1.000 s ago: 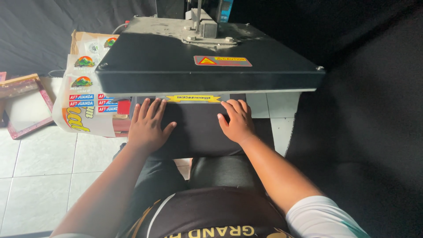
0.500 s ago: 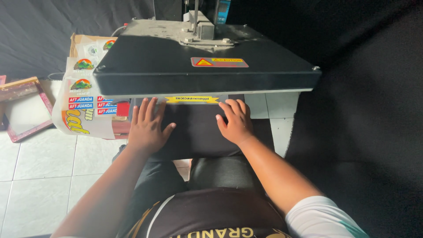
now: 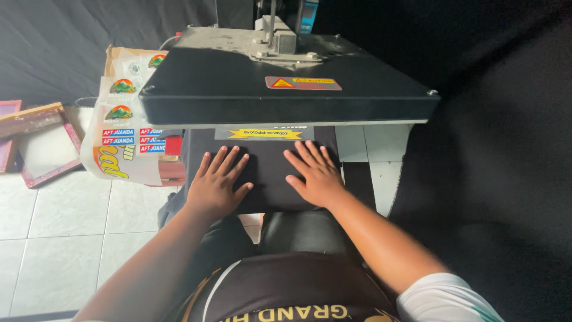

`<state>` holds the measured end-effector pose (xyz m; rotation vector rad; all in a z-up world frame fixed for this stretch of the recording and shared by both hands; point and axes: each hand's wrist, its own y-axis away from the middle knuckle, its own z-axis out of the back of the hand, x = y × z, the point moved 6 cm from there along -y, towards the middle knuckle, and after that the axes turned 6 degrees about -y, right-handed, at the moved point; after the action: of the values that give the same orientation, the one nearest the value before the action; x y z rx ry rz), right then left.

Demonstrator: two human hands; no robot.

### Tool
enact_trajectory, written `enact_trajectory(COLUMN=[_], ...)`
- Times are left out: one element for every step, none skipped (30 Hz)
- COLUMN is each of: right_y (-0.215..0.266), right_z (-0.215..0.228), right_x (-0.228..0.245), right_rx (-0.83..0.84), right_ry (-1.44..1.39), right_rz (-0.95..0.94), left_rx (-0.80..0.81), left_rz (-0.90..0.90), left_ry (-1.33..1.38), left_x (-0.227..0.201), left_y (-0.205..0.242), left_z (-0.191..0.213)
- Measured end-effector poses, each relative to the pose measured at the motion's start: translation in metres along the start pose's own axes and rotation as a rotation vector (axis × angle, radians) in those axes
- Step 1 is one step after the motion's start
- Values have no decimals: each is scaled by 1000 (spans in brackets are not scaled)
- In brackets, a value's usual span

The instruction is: The person operates a heat press machine to apply a logo onto a dark-colored t-shirt. They repeatedly place the shirt on the lower platen, lower the heated upper platen to press the design, and then lift it to check the result before repeating the process.

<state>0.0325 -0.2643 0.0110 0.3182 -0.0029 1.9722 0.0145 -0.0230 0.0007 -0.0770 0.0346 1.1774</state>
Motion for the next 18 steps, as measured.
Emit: enact_trajectory(right_y=[1,2,3,2,1,2,3,3,2,1,0,2,3,3,4,6,9,12], right_z=[-2,-2,-2,-2,-1,-2,-1,-1,-1,-1,-1,-3,-3,-2,-1,0,2,4], right_x=[-2,-6,-11,-11,-11,-11,-11,-11,-11,-12,-13,-13,-12,-11,-11,-11,-11,-11], right_rx=[-1,-3,-4,-4,-5,-6,-5,9,24,20,29,41,41,36,32,30,23,16], right_ry=[-1,-5,-9,-6,0,2,1,-4,-9,-7,-2,1,1,-2,-5,-5,13,31], right_rz=[5,-10,-25,-20,-22,-29,-31,-34,-36,-36,-35,-38,-40,-40,-39,-37,-43,-46], left_rx=[0,7,14,12,25,41,43,59,76,72,85,103,103,107,111,109,123,138], left_rz=[5,11,18,23,29,29,28,36,44,44,48,51,48,46,44,45,46,49], left_ry=[-3,-6,-9,-9,1,10,10,10,10,8,1,-4,-4,-17,-29,-30,-37,-43], left_x=[1,1,2,2,2,2,1,1,2,2,3,3,2,2,2,3,5,7], left_y=[1,1,1,1,0,0,1,1,1,0,-1,0,1,1,2,3,4,5], left_z=[2,2,3,4,5,5,6,7,9,9,8,6,6,7,8,7,5,3])
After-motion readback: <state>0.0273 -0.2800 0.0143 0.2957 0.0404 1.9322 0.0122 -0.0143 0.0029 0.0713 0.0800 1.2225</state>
